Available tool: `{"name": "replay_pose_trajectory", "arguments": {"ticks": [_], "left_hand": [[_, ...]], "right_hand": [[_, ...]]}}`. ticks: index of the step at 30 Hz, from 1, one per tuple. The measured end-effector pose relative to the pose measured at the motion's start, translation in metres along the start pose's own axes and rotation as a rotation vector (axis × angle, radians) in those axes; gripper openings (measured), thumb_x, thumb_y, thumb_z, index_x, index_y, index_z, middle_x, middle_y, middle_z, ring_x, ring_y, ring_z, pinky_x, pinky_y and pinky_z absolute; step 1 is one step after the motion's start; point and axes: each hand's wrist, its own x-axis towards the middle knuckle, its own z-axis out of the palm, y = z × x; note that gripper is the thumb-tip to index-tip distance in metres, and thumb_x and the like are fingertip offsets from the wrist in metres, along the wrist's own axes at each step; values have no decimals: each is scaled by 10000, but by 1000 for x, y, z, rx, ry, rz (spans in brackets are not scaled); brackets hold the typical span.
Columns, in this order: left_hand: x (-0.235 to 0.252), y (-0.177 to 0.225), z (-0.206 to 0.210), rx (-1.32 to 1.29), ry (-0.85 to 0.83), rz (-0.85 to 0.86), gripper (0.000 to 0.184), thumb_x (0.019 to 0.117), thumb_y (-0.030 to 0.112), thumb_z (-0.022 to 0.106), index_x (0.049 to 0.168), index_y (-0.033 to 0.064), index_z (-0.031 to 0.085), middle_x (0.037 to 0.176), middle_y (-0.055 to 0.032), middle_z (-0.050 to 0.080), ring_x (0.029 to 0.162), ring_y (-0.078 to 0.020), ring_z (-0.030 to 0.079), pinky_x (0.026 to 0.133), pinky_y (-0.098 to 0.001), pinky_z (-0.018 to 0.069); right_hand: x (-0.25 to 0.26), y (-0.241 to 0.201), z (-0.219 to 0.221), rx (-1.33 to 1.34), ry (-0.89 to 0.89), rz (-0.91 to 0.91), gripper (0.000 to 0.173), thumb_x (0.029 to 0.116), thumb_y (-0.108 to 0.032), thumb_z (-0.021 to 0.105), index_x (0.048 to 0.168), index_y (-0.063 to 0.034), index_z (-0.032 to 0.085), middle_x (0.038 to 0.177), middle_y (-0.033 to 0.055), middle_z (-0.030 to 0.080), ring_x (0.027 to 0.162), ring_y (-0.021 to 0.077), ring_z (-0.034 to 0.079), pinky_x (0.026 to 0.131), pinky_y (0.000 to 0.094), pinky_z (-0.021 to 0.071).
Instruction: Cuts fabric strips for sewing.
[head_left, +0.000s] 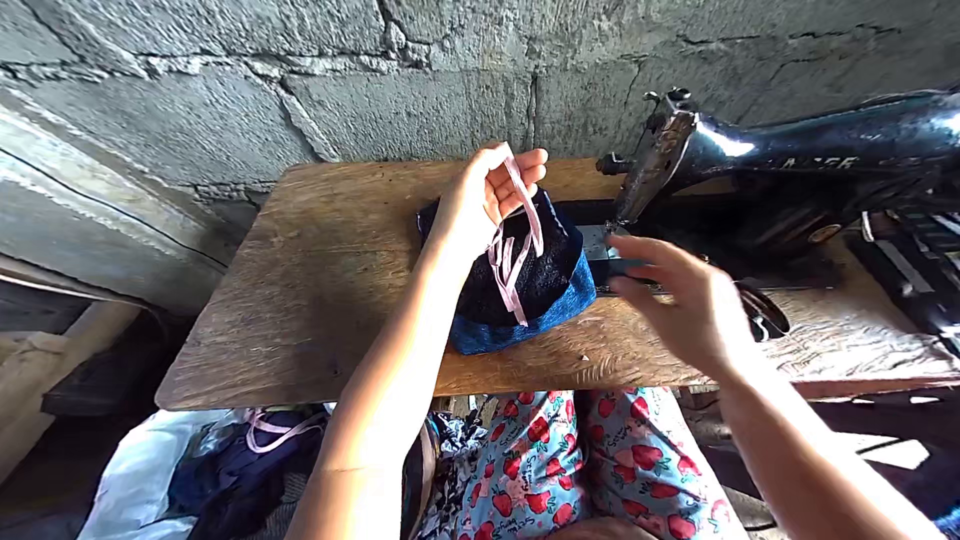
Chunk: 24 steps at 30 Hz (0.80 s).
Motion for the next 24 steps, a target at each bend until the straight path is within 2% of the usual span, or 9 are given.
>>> {"name": "replay_pose_trajectory", "arguments": {"ticks": [2,3,4,7,9,12,16,20,24], "left_hand": [[0,-6,0,-81,-41,-34,313,1112,189,304,1006,121,590,976,-17,773,853,-72,746,781,-209,596],[2,-9,-1,-124,-59,-42,330,1115,188,291,1000,123,593,990,-22,775,864,-71,748,784,-204,596],[4,-12,-2,-160,-64,-51,343,1120,192,282,1001,119,596,997,-26,774,866,-70,749,780,-199,596],[9,-17,-5,-203,-35,-14,376,1127,200,255,1004,109,598,998,-35,774,885,-89,750,818,-230,596],[13,-17,-7,-209,29,15,362,1125,208,266,939,138,569,883,-9,746,844,-105,739,834,-271,598],[17,-20,-11,-179,32,63,362,1131,228,322,856,181,553,731,58,621,747,-77,666,843,-284,579],[15,-28,-15,202,-92,239,220,1104,127,403,1024,112,607,868,64,663,835,-44,668,848,-238,572],[14,-30,-20,466,-257,390,187,1031,0,504,1134,8,661,933,51,729,877,-39,702,869,-248,590],[13,-27,-23,535,-328,414,261,979,-10,594,1235,-12,646,978,56,736,851,-25,698,806,-220,595]], "right_hand": [[34,-10,31,333,-182,66,619,984,-192,667,1524,-20,417,1455,122,578,1266,144,616,1023,329,542],[49,-12,43,535,-239,143,613,989,-139,655,1527,-23,388,1405,114,611,1214,129,643,998,308,550],[62,-14,52,725,-258,232,530,994,-74,630,1479,-19,424,1290,114,662,1102,133,685,941,306,573],[88,-12,60,975,-176,429,133,1005,18,584,1134,-5,606,906,54,727,766,105,716,734,259,611],[95,-5,56,966,-143,443,62,1005,3,593,1014,-11,652,838,26,722,693,74,685,674,230,592],[98,6,48,804,-139,398,115,1016,-28,594,1061,1,696,824,3,685,672,59,651,662,227,585],[98,24,41,597,-67,225,200,996,-25,628,1173,24,707,923,33,729,765,56,703,734,240,615],[93,26,40,611,5,122,124,892,29,740,1009,22,699,828,22,750,700,61,727,690,233,633],[85,22,39,458,-72,73,56,928,-11,710,985,-10,710,865,27,739,747,40,715,728,215,617]]}}
